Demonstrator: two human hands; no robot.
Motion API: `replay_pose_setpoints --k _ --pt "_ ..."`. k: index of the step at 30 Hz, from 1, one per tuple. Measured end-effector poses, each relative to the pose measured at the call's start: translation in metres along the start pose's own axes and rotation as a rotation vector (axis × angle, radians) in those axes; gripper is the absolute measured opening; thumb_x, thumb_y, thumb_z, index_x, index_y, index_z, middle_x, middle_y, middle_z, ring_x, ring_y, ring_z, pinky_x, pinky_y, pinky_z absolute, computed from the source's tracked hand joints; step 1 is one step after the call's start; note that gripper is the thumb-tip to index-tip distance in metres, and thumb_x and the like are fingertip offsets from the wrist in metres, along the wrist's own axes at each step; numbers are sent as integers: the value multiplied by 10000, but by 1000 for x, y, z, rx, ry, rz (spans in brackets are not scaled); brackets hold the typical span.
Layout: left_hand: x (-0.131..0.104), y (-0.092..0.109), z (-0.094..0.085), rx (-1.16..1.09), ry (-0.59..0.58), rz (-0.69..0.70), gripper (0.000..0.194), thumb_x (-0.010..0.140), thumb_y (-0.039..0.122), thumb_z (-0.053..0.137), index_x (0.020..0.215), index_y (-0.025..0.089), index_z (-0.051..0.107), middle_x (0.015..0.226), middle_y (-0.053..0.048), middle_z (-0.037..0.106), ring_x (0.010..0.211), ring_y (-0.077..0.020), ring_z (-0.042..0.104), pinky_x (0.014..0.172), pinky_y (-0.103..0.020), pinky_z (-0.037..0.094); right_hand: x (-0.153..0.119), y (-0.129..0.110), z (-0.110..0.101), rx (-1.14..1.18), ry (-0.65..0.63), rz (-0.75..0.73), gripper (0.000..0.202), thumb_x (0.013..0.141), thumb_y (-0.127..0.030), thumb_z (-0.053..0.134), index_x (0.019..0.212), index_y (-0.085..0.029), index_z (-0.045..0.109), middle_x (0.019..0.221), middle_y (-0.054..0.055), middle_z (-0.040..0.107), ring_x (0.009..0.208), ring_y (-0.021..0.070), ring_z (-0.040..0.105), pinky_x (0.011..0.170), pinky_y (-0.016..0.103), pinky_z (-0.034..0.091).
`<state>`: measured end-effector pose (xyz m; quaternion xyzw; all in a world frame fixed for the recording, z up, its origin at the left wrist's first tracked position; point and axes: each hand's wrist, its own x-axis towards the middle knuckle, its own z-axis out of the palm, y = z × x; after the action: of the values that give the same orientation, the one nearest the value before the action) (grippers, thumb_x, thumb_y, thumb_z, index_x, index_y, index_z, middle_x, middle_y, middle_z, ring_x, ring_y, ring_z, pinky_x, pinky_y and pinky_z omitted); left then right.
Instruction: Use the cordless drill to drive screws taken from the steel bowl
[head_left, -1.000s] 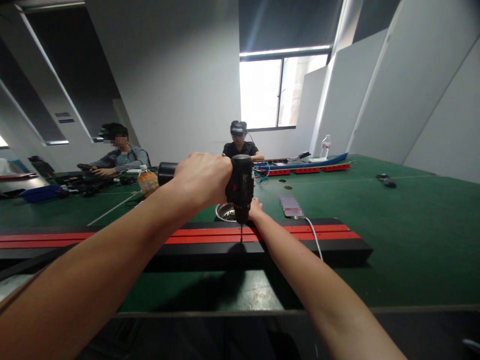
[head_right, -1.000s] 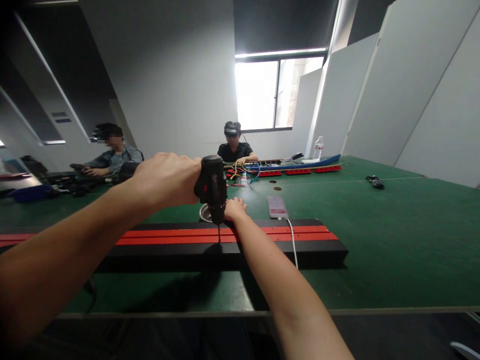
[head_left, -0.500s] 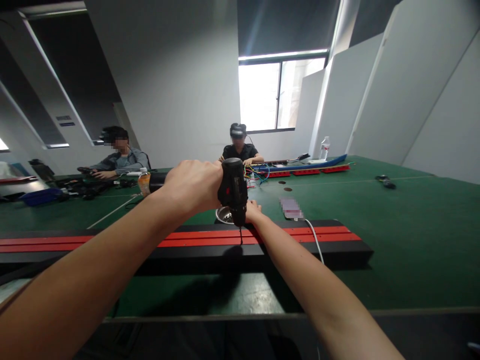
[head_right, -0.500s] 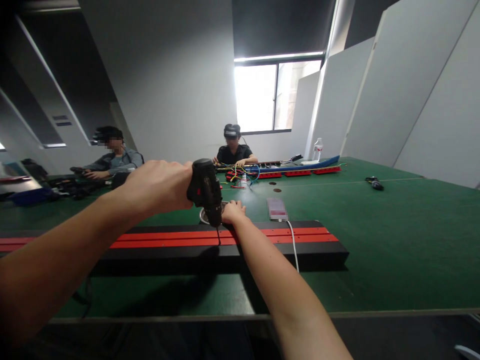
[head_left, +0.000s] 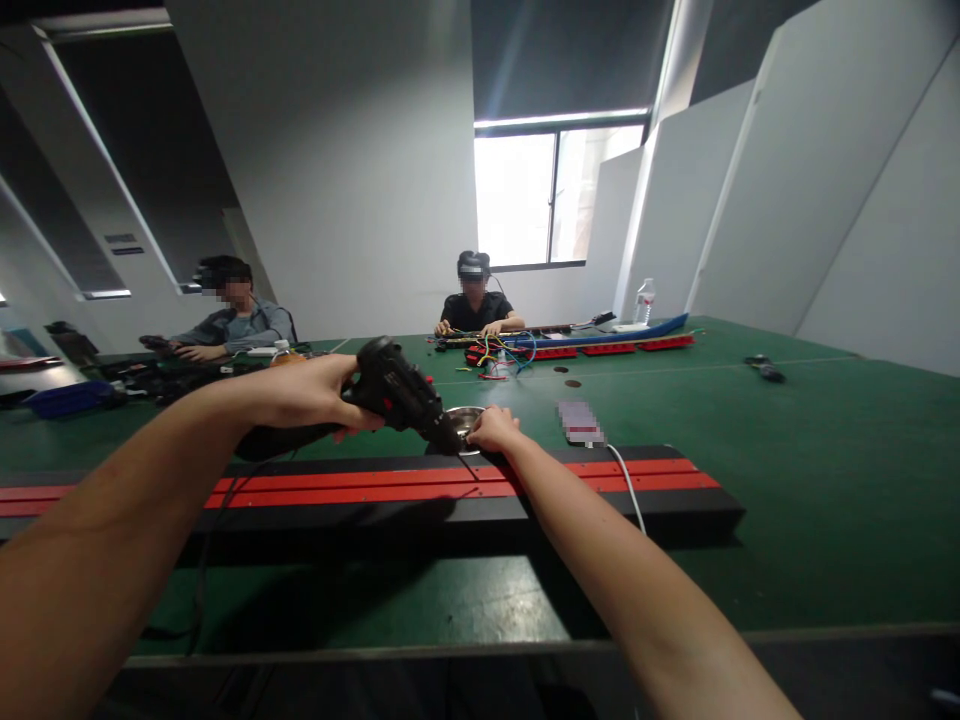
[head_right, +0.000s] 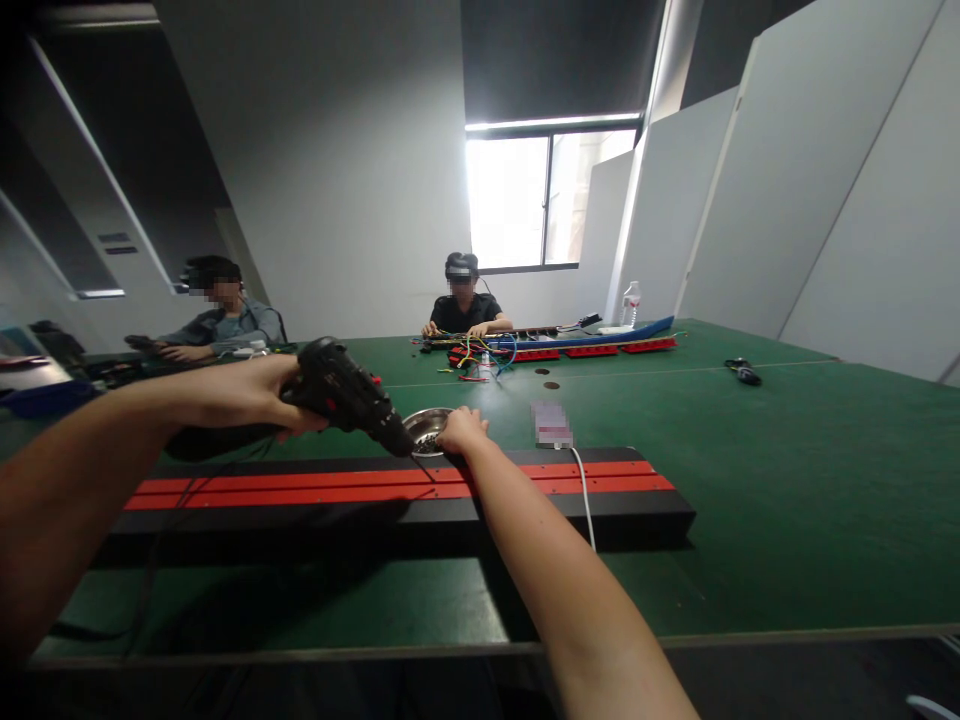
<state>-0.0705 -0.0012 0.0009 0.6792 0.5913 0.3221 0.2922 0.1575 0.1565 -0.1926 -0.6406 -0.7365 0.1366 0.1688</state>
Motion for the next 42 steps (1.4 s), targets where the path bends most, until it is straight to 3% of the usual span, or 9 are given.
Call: replay_pose_setpoints --k 2,4,6,11,15,24,28,35,42 --pt "2 -22 2 78 -117 45 355 638 311 848 929 143 732 693 -36 693 608 -182 615 539 -239 467 2 1 1 21 -5 -12 453 735 -479 740 1112 -227 738 1142 133 653 1140 334 553 918 401 453" --pt "1 -44 12 47 -30 -40 365 737 438 773 900 120 697 673 -40 678 596 -170 603 521 -233 457 2 2 0 34 -20 -25 391 764 -486 714 1075 -253 756 1135 117 657 1139 323 550 910 389 454" --pt "0 -64 28 -150 71 -166 431 727 491 774 894 109 666 716 -64 699 636 -192 641 563 -262 509 2 3 -1 19 -42 -45 362 767 -507 711 1044 -283 769 1180 102 639 1156 319 531 918 391 447" --pt "1 -97 77 -574 116 -288 372 724 412 801 907 119 663 762 -81 724 597 -167 673 488 -218 506 1 2 -3 -83 -98 -99 501 650 -617 771 1084 -367 758 1337 74 542 1249 357 421 1010 473 375" --pt "4 -109 99 -779 108 -356 209 793 283 743 844 105 647 718 -94 709 539 -158 665 466 -232 529 4 2 0 -81 -108 -43 465 648 -549 784 1070 -353 759 1347 63 536 1247 347 416 999 447 390" --pt "-8 -121 102 -978 136 -268 171 811 234 730 893 114 642 730 -60 692 538 -133 653 485 -230 558 -3 1 -3 -24 -61 -47 345 658 -468 810 965 -313 786 1299 76 570 1216 341 468 982 449 415" --pt "-11 -120 102 -914 121 -289 203 827 284 721 815 91 660 687 -76 680 523 -137 645 457 -221 534 -5 2 -6 97 -43 -14 208 683 -408 795 863 -302 797 1105 62 681 1125 304 552 946 406 442" --pt "-12 -117 104 -936 155 -292 206 822 278 722 778 85 668 685 -71 678 526 -128 639 460 -215 527 7 13 0 494 4 50 229 670 -411 798 730 -193 758 651 42 665 798 234 649 784 331 493" --pt "-13 -116 104 -942 186 -319 216 820 299 724 765 97 670 667 -79 692 508 -138 640 459 -230 535 17 14 -2 1083 53 113 296 639 -380 813 783 -141 715 719 59 688 641 174 613 646 303 489"
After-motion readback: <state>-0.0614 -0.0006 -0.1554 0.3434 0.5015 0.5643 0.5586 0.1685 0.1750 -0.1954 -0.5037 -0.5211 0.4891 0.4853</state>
